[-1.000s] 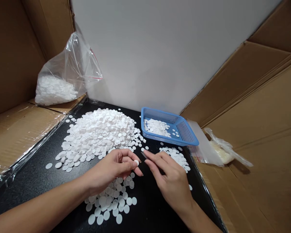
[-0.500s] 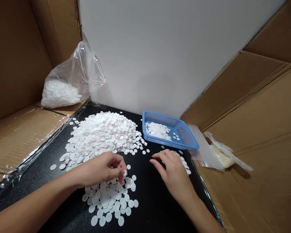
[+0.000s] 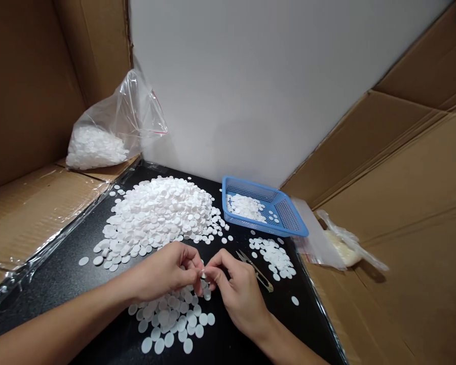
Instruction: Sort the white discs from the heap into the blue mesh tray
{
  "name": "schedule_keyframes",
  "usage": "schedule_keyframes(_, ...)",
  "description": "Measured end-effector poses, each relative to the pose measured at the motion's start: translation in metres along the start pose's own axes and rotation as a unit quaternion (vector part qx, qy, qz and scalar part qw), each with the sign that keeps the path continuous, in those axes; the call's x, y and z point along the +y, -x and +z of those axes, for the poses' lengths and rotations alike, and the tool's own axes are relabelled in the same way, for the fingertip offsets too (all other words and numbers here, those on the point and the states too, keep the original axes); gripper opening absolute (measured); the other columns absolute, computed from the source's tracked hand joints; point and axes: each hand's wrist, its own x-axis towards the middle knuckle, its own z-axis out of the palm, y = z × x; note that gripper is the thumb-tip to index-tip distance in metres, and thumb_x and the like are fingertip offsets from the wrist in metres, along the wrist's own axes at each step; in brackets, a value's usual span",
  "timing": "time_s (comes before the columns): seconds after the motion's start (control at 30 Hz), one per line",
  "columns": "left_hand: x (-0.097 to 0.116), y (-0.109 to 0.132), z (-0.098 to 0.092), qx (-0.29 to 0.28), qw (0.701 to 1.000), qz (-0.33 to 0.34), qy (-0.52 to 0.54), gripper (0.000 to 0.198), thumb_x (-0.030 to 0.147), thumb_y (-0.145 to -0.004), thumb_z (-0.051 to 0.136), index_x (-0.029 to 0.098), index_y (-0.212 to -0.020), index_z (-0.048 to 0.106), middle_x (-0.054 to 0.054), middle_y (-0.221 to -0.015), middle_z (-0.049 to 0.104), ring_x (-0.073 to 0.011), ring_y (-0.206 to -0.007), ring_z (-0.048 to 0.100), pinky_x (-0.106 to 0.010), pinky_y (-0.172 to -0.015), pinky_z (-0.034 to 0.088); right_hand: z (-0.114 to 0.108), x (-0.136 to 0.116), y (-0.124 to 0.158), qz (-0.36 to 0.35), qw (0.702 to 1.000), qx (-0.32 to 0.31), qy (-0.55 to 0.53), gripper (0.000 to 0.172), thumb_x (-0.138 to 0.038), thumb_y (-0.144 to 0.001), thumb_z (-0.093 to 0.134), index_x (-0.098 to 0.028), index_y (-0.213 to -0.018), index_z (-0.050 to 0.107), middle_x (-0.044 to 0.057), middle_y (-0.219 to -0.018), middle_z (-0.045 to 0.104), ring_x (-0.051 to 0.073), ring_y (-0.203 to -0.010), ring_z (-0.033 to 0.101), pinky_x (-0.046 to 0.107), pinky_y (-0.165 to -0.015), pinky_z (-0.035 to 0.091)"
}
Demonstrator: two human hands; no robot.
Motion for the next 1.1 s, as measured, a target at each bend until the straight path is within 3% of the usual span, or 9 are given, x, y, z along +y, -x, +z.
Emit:
schedule_keyframes(0.1,0.002,0.010,-0.015,-0.018,0.991,-0.026,-0.127,0.008,0.021,-0.077,0.059,0.021,-0.071,0.063,-0.001,-0.064,0.072,-0.0162,-0.057,0.056,-0.024,-0.054,0.036,-0.019,0.008,-0.007,0.046,0.999,0.018,0.014,0.030,-0.035,-0.100,0.039,-0.023,-0.074,0.049,-0.002,-0.062,0.058,0.013,-0.050,0.058,0.022,-0.048,0.042)
schedule_keyframes(0.23,-0.001,0.021,-0.033,-0.010,0.969,-0.110,-0.222,0.010,0.022,-0.073,0.064,0.022,-0.063,0.065,0.000,-0.051,0.064,-0.0180,-0.048,0.054,-0.025,-0.046,0.033,-0.065,0.036,-0.011,0.077,0.965,0.108,0.227,0.041,-0.048,-0.100,0.034,-0.024,-0.069,0.048,-0.003,-0.051,0.046,0.016,-0.046,0.048,0.024,-0.047,0.033)
schedule_keyframes(0.3,-0.003,0.022,-0.038,0.001,0.960,-0.128,-0.250,0.010,0.016,-0.070,0.063,0.021,-0.061,0.063,0.000,-0.052,0.062,-0.0178,-0.049,0.054,-0.025,-0.045,0.031,-0.084,0.051,-0.010,0.103,0.936,0.089,0.325,0.046,-0.050,-0.098,0.034,-0.024,-0.063,0.049,-0.002,-0.047,0.046,0.018,-0.044,0.047,0.026,-0.047,0.030)
schedule_keyframes(0.43,-0.002,0.019,-0.050,0.034,0.962,-0.077,-0.258,0.010,0.024,-0.078,0.066,0.020,-0.070,0.061,-0.001,-0.064,0.063,-0.0176,-0.059,0.055,-0.024,-0.051,0.033,-0.098,0.063,-0.006,0.038,0.894,0.103,0.434,0.034,-0.038,-0.097,0.035,-0.022,-0.089,0.065,0.013,-0.092,0.067,0.027,-0.076,0.064,0.033,-0.059,0.043)
schedule_keyframes(0.5,-0.002,0.016,-0.056,0.064,0.985,-0.032,-0.156,0.014,0.032,-0.085,0.065,0.019,-0.082,0.062,0.000,-0.071,0.063,-0.0171,-0.065,0.055,-0.025,-0.056,0.038,-0.091,0.059,-0.007,0.008,0.887,0.109,0.449,0.031,-0.036,-0.096,0.038,-0.021,-0.089,0.064,0.014,-0.092,0.067,0.029,-0.080,0.064,0.038,-0.065,0.046)
schedule_keyframes(0.57,-0.003,0.014,-0.060,0.082,0.996,-0.016,0.019,0.019,0.036,-0.089,0.063,0.018,-0.095,0.063,-0.001,-0.079,0.064,-0.0159,-0.070,0.057,-0.025,-0.062,0.042,-0.077,0.049,-0.011,0.004,0.915,0.059,0.399,0.026,-0.033,-0.097,0.042,-0.022,-0.083,0.061,0.009,-0.079,0.065,0.025,-0.070,0.062,0.037,-0.065,0.047)
schedule_keyframes(0.73,-0.010,0.006,-0.052,0.140,0.906,-0.040,0.397,0.023,0.025,-0.101,0.048,0.009,-0.115,0.060,-0.012,-0.098,0.069,-0.0168,-0.090,0.068,-0.028,-0.088,0.051,-0.018,0.018,-0.027,-0.049,0.981,-0.085,0.166,0.023,-0.012,-0.096,0.040,-0.021,-0.101,0.060,0.008,-0.098,0.067,0.021,-0.090,0.065,0.032,-0.079,0.053)
schedule_keyframes(0.9,-0.018,0.002,-0.046,0.137,0.869,-0.035,0.474,0.038,0.036,-0.103,0.046,0.004,-0.116,0.062,-0.019,-0.104,0.070,-0.0222,-0.097,0.071,-0.031,-0.095,0.054,0.019,0.012,-0.033,-0.039,0.983,-0.155,0.086,0.022,-0.009,-0.095,0.043,-0.020,-0.100,0.061,0.005,-0.091,0.066,0.018,-0.080,0.064,0.029,-0.071,0.052)
schedule_keyframes(1.1,-0.018,0.002,-0.041,0.110,0.870,-0.044,0.479,0.034,0.031,-0.102,0.047,0.004,-0.118,0.063,-0.019,-0.109,0.071,-0.0222,-0.099,0.072,-0.030,-0.095,0.055,0.021,0.010,-0.038,-0.078,0.996,-0.031,0.028,0.017,-0.012,-0.095,0.052,-0.022,-0.089,0.064,0.002,-0.083,0.066,0.016,-0.077,0.065,0.026,-0.069,0.051)
